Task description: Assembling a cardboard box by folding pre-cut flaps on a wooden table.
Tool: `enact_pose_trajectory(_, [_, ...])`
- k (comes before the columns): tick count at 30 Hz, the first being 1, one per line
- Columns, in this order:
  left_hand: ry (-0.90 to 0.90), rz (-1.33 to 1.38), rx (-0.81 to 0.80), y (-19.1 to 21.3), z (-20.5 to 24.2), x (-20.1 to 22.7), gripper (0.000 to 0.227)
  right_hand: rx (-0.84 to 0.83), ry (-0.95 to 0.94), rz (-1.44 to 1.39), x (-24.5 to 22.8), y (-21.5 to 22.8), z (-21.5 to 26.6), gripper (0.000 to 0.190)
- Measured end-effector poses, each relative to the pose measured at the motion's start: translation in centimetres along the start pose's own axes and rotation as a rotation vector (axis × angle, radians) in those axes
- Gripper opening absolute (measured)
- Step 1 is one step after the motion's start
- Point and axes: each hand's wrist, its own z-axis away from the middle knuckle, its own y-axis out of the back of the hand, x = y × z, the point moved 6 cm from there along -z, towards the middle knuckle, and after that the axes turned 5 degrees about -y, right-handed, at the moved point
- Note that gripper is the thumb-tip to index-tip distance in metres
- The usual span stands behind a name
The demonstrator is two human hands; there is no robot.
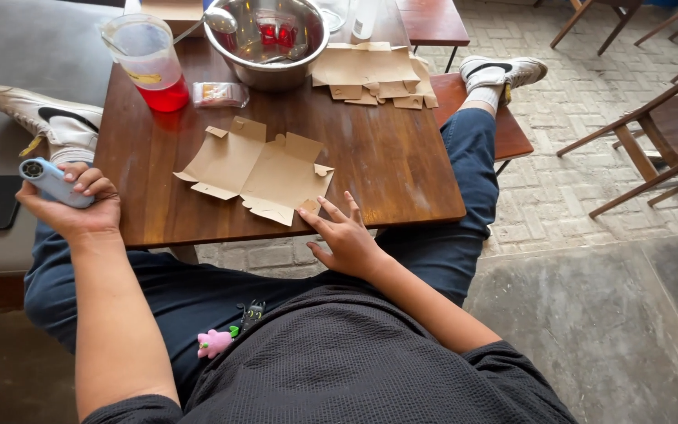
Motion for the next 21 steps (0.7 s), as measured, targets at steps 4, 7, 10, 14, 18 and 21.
enact_pose_trajectory(4, [-0.023,-0.036,0.030,0.1,0.1,-0.2,0.031,0.083,0.021,-0.014,0.9,0.4,1.0,0.054])
enact_pose_trajectory(7, [-0.071,-0.150,0.017,-0.5,0.5,-0.6,0.037,0.103,0.028,-0.034,1.0,0.4,1.0,0.051])
enact_pose_trajectory(10, [-0.170,-0.388,0.148,-1.6,1.6,-1.4,0.055,0.099,0.034,-0.044,1.0,0.1,0.4,0.053])
enact_pose_trajectory(14, [-0.240,-0.724,0.001,-2.3,1.7,-2.5,0.055,0.088,0.055,-0.021,0.7,-0.7,-0.8,0.056])
enact_pose_trajectory(18, [-0.241,-0.769,0.021,-2.4,1.8,-2.6,0.052,0.026,0.041,0.003,0.9,-1.2,-0.7,0.065])
enact_pose_trajectory(21, [-0.189,-0.648,0.035,-2.4,2.0,-2.3,0.051,0.071,0.036,-0.047,0.6,-0.5,0.1,0.061])
